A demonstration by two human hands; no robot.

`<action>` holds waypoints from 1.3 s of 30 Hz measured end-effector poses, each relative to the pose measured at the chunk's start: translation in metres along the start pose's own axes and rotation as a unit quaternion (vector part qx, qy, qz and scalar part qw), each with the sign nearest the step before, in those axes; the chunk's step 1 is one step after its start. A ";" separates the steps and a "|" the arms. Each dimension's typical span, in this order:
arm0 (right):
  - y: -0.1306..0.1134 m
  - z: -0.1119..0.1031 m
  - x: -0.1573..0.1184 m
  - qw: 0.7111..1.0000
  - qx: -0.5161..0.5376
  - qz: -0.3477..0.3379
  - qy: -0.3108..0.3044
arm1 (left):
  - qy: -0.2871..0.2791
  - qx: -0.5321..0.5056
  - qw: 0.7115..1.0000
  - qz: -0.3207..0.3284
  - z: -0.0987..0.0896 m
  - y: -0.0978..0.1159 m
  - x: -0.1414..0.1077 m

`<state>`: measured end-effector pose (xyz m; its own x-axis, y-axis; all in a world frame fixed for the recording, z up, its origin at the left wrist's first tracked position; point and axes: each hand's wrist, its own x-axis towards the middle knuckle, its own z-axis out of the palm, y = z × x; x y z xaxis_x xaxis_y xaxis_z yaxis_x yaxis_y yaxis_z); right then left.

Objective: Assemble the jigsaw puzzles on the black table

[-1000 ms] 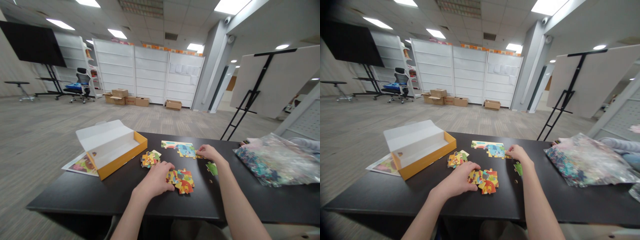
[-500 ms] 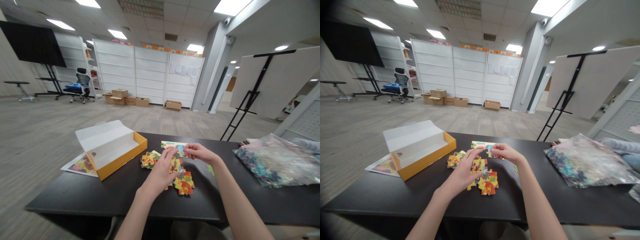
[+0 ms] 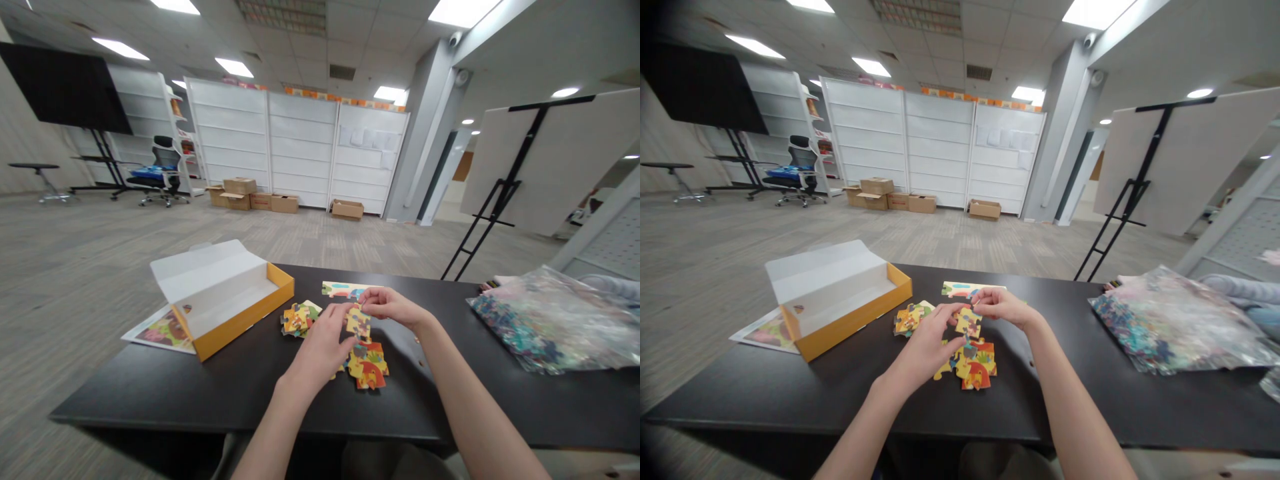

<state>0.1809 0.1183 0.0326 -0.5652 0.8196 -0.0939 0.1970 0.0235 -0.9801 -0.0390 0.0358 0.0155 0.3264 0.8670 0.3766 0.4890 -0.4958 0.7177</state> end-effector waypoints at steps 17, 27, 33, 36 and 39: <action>0.026 -0.017 0.010 0.991 -0.115 0.032 0.065 | -0.113 0.171 0.977 -0.056 -0.008 0.007 -0.007; 0.027 -0.032 0.000 0.977 -0.191 0.058 0.072 | -0.142 0.174 0.974 -0.040 -0.006 0.006 -0.010; 0.023 -0.031 -0.003 0.967 -0.243 0.046 0.069 | -0.143 0.175 0.973 -0.034 -0.006 0.005 -0.009; 0.023 -0.032 -0.005 0.962 -0.262 0.048 0.066 | -0.147 0.175 0.973 -0.032 -0.006 0.006 -0.009; 0.023 -0.036 -0.006 0.955 -0.282 0.047 0.078 | -0.150 0.175 0.973 -0.033 -0.006 0.007 -0.009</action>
<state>0.2177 0.1346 0.0171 -0.4064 0.9075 -0.1060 0.6660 0.2149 -0.7143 -0.0438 0.0244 0.0207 0.4806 0.8698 0.1119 0.7449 -0.4722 0.4714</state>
